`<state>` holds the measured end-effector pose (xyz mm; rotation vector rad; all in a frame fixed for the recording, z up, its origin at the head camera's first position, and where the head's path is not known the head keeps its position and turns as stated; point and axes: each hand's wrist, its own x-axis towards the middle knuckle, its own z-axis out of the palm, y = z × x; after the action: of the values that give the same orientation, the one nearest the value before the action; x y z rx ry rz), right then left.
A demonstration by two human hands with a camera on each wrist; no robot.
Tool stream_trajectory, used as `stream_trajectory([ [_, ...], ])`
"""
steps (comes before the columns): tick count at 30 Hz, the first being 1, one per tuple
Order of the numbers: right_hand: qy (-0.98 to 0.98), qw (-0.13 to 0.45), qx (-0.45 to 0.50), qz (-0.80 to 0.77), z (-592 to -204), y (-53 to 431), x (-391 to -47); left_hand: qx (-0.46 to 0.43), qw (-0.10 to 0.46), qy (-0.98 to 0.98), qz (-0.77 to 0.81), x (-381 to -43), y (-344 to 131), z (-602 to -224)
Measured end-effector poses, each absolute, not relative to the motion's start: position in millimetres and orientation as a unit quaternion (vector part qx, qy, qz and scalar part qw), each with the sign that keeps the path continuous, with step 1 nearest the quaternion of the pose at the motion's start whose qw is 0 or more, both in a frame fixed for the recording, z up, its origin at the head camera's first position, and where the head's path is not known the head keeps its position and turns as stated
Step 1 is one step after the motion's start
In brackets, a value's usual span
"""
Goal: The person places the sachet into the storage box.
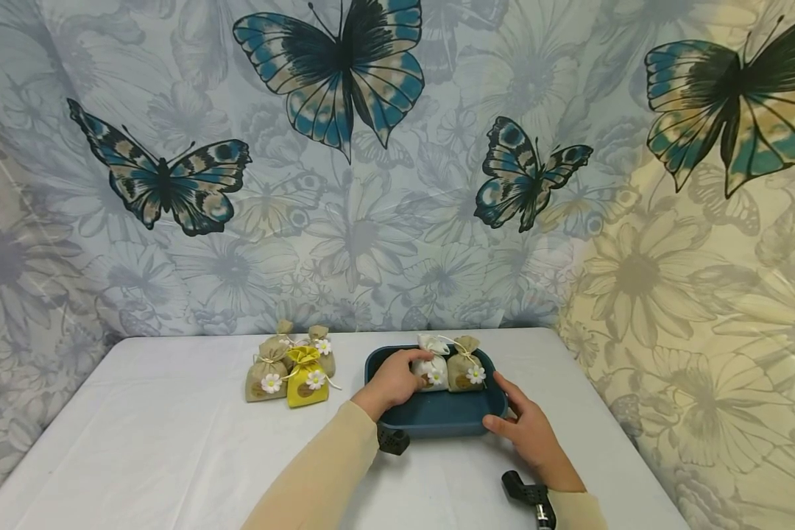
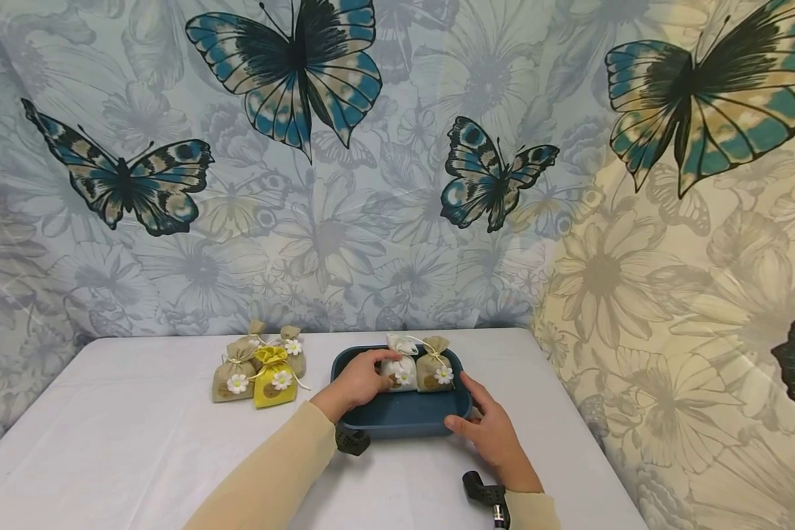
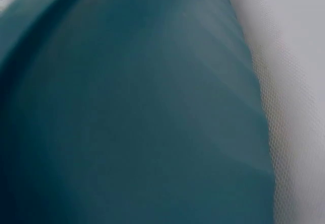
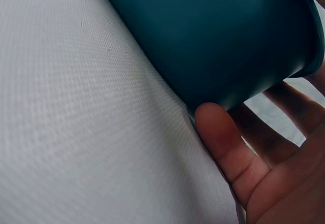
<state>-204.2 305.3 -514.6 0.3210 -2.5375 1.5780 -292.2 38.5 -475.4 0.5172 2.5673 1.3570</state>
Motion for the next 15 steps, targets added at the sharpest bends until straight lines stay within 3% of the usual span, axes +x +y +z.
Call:
stream_trajectory([
  [15,-0.842,0.068,0.112,0.523,-514.8,306.2,-203.8,0.119,0.173,0.782,0.587,-290.3,36.5,-473.0],
])
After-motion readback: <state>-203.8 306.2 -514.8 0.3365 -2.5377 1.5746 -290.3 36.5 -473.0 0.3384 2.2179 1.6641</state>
